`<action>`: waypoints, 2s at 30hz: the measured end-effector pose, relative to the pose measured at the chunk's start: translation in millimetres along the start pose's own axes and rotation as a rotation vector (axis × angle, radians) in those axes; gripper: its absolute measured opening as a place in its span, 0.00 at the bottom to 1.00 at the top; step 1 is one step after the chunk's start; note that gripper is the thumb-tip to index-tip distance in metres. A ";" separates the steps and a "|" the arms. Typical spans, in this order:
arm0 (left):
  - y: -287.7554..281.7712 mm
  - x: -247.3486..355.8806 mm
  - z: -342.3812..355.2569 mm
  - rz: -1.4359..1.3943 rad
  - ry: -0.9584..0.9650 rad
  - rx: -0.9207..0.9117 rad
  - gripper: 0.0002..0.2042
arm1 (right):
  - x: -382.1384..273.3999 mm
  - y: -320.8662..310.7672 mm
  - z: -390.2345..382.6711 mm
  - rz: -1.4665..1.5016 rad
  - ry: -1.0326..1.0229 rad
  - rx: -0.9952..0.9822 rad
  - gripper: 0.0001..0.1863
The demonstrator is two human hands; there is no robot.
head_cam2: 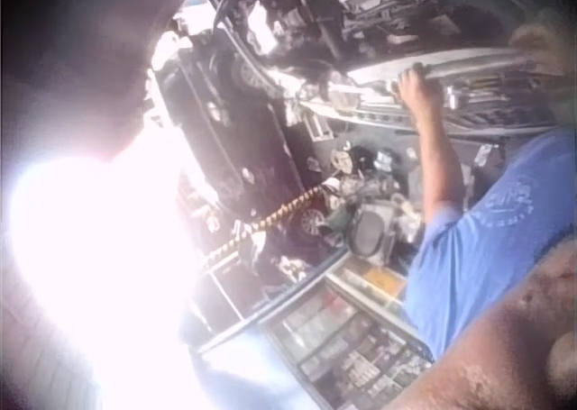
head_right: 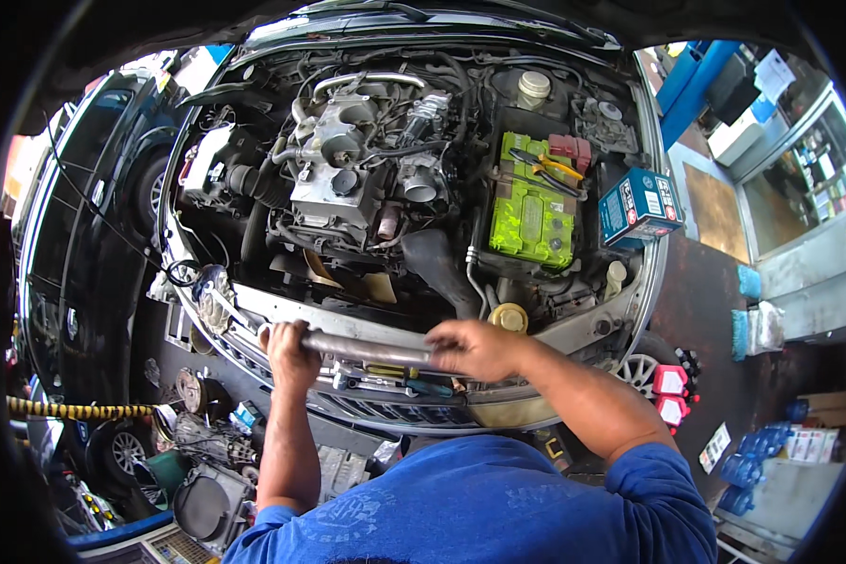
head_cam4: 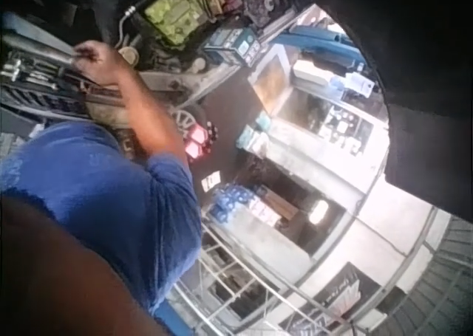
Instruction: Replacing or repairing intake and air filter components in a car engine bay.
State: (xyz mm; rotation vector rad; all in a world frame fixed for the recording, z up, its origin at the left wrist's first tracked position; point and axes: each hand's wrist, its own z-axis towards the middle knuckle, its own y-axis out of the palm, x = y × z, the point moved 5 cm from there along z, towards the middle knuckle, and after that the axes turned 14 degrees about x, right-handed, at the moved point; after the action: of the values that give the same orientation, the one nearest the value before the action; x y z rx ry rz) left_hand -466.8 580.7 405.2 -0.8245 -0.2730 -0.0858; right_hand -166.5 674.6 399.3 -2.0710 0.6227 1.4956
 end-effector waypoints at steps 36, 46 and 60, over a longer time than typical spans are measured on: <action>109.2 -155.2 34.1 -0.194 -0.140 0.040 0.22 | -88.5 -147.3 357.8 -1.224 -0.170 0.540 0.24; 124.5 -152.6 32.7 -0.170 -0.093 0.057 0.21 | 12.7 -82.2 234.0 -1.129 0.361 0.140 0.44; 134.2 -160.3 21.4 -0.074 -0.164 -0.028 0.23 | 56.6 -49.7 259.8 -1.068 0.566 0.278 0.44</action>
State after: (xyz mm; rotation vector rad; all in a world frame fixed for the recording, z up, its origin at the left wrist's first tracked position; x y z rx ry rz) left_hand -601.1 682.5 279.7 -0.8504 -0.4581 -0.0911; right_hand -306.6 874.5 282.8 -2.0320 -0.1344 0.2141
